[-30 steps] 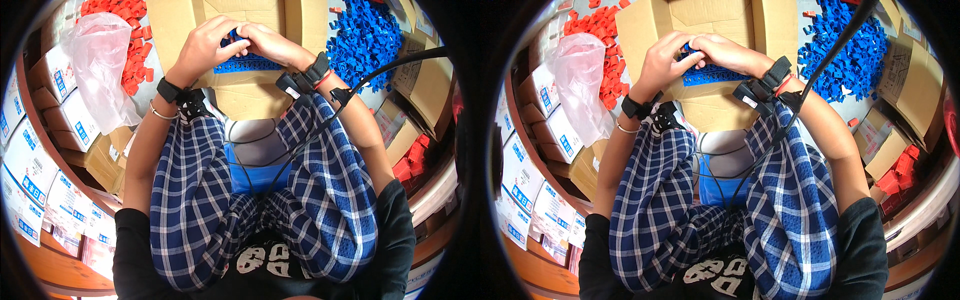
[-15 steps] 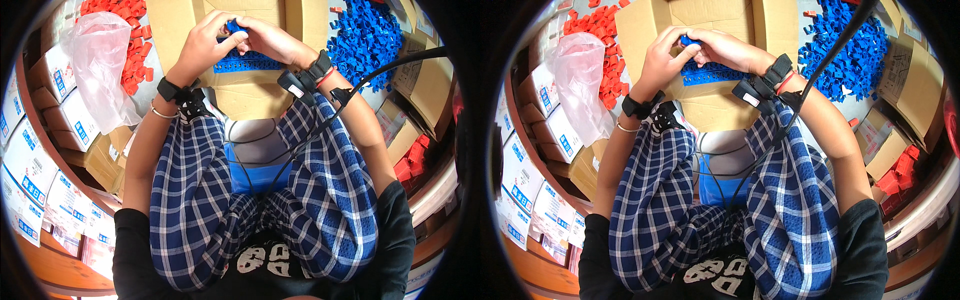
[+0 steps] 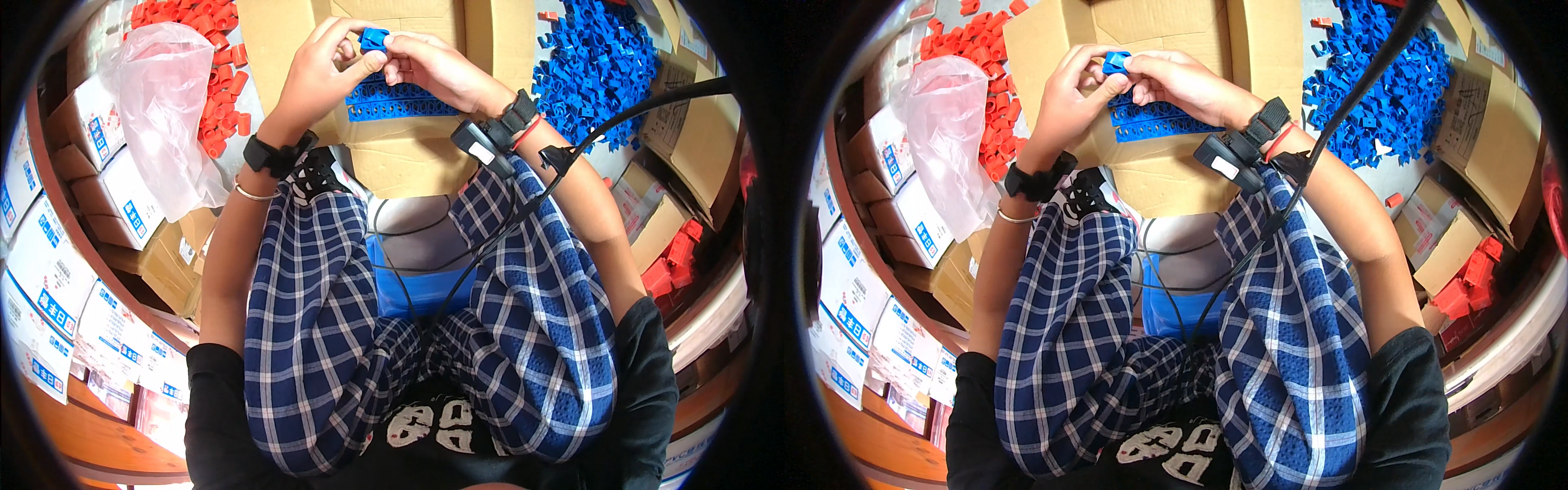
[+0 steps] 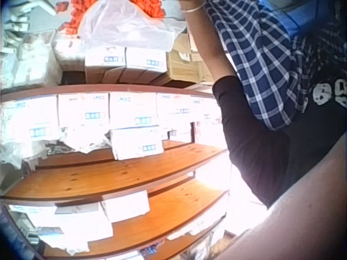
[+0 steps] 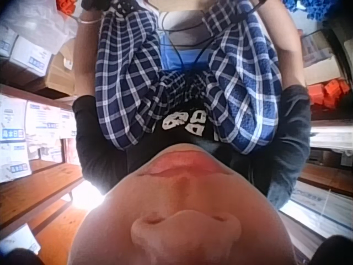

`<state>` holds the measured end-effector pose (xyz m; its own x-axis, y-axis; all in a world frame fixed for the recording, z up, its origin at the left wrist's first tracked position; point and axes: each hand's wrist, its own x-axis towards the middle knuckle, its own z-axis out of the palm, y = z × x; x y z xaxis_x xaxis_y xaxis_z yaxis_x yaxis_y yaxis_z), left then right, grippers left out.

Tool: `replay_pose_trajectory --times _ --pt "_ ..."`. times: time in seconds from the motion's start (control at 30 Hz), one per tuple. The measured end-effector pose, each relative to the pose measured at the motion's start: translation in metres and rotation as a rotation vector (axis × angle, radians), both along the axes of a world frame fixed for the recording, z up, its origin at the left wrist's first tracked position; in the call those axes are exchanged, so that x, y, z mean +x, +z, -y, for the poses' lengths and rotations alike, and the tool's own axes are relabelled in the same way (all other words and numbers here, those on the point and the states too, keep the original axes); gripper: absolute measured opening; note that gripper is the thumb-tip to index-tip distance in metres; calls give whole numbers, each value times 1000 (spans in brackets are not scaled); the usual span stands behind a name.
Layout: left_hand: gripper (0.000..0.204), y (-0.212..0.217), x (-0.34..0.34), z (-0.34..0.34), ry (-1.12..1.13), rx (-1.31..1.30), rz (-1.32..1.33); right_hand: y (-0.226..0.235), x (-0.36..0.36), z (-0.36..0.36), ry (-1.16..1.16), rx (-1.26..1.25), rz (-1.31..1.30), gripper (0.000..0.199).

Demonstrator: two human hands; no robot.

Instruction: The person snaps blue plastic clips onto a blue mounting strip by hand. They pick up individual blue clips from a box and press them into the corresponding slots on the strip until the strip is partially filled.

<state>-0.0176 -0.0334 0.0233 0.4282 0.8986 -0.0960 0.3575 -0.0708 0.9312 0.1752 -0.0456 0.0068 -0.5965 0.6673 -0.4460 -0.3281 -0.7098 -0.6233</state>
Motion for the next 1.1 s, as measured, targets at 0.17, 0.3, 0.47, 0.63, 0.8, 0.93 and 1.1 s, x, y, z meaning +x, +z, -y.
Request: replay_pose_trajectory --times 0.17,0.3,0.47,0.63,0.8,0.93,1.1 --pt "33 9 5 4 -6 182 -275 3 -5 8 -34 -16 89 23" --pt "31 9 8 4 -12 210 -215 1 -4 10 -13 -13 63 26" --pt "27 4 8 7 -35 219 -224 1 -15 12 -8 -4 43 30" --pt "30 0 10 10 -35 113 -177 1 -19 14 18 31 79 34" --pt "33 -9 7 10 83 -350 180 8 -11 8 57 152 217 35" --pt "46 -15 0 3 101 -689 369 2 -9 10 -56 651 712 40" --pt "51 -8 3 7 161 -798 424 22 -4 4 -76 1134 840 48"
